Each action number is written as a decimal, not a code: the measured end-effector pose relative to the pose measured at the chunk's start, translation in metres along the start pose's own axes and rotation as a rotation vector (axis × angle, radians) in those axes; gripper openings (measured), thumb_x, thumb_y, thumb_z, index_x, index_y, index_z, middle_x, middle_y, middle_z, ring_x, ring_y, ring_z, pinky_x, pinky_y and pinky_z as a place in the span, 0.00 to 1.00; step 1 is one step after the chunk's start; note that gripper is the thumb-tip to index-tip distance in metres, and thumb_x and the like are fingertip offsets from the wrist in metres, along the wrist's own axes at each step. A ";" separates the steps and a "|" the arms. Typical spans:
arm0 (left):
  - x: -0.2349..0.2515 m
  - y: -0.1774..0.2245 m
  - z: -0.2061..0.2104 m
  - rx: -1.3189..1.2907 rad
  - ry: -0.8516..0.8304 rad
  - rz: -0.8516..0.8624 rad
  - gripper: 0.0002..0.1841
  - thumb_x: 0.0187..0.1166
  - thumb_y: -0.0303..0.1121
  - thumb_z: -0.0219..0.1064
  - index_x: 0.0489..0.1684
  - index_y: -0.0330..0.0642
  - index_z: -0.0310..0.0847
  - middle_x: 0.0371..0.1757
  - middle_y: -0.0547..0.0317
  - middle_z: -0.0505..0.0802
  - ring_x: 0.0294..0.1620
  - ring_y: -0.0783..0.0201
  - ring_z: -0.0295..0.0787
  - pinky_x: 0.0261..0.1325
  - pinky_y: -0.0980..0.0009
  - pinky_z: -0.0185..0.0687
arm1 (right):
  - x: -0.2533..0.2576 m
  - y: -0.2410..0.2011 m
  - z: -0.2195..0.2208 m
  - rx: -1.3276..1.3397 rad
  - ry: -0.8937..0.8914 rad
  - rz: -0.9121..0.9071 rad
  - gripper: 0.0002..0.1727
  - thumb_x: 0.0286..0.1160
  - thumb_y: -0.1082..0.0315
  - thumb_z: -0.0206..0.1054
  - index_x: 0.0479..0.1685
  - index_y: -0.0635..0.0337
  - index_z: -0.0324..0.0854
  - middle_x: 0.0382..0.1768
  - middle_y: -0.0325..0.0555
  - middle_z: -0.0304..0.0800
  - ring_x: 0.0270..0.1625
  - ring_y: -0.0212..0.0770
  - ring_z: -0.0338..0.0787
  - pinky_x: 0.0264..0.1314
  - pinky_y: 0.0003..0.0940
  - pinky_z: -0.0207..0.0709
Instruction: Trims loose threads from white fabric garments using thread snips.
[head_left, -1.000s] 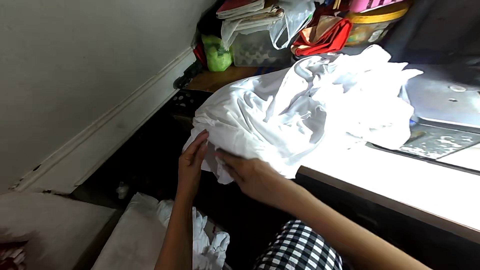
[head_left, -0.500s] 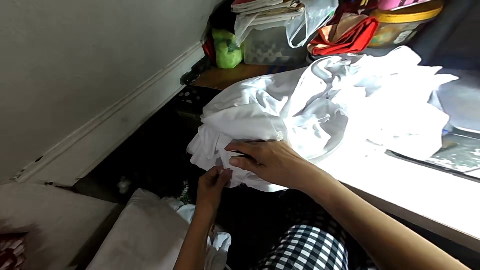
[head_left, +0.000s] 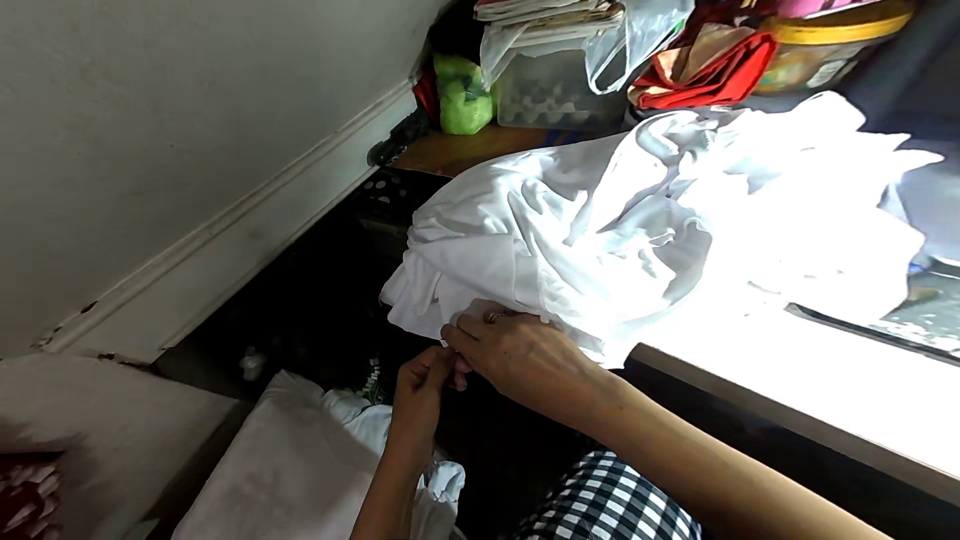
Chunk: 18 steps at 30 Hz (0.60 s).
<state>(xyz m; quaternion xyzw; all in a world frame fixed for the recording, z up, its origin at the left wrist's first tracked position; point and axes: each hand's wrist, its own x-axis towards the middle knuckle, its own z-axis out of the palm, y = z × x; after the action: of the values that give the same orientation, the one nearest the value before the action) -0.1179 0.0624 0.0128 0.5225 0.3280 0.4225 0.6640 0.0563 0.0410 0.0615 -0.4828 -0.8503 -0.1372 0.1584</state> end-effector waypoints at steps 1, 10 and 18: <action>0.000 -0.001 -0.001 -0.011 -0.006 -0.002 0.18 0.90 0.28 0.50 0.31 0.38 0.86 0.28 0.65 0.89 0.32 0.72 0.86 0.45 0.75 0.85 | 0.000 0.000 0.001 0.012 -0.005 -0.017 0.04 0.79 0.65 0.66 0.45 0.50 0.85 0.34 0.38 0.83 0.28 0.39 0.86 0.25 0.34 0.80; -0.001 -0.012 -0.014 0.223 -0.254 -0.091 0.10 0.86 0.30 0.60 0.48 0.36 0.87 0.42 0.66 0.92 0.43 0.75 0.89 0.53 0.75 0.86 | -0.004 0.013 -0.015 0.138 -0.118 0.274 0.17 0.79 0.50 0.68 0.64 0.41 0.84 0.39 0.41 0.91 0.25 0.48 0.89 0.19 0.52 0.81; -0.006 -0.031 -0.019 0.474 -0.391 -0.161 0.15 0.87 0.38 0.62 0.47 0.35 0.89 0.45 0.61 0.93 0.47 0.75 0.89 0.58 0.74 0.84 | 0.000 0.036 -0.025 0.174 -0.030 0.366 0.07 0.73 0.66 0.72 0.46 0.45 0.88 0.28 0.44 0.89 0.27 0.53 0.90 0.22 0.59 0.78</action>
<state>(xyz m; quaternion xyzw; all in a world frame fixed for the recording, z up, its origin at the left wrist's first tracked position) -0.1305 0.0620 -0.0219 0.7064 0.3238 0.1717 0.6055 0.0911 0.0494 0.0872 -0.6156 -0.7594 -0.0248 0.2092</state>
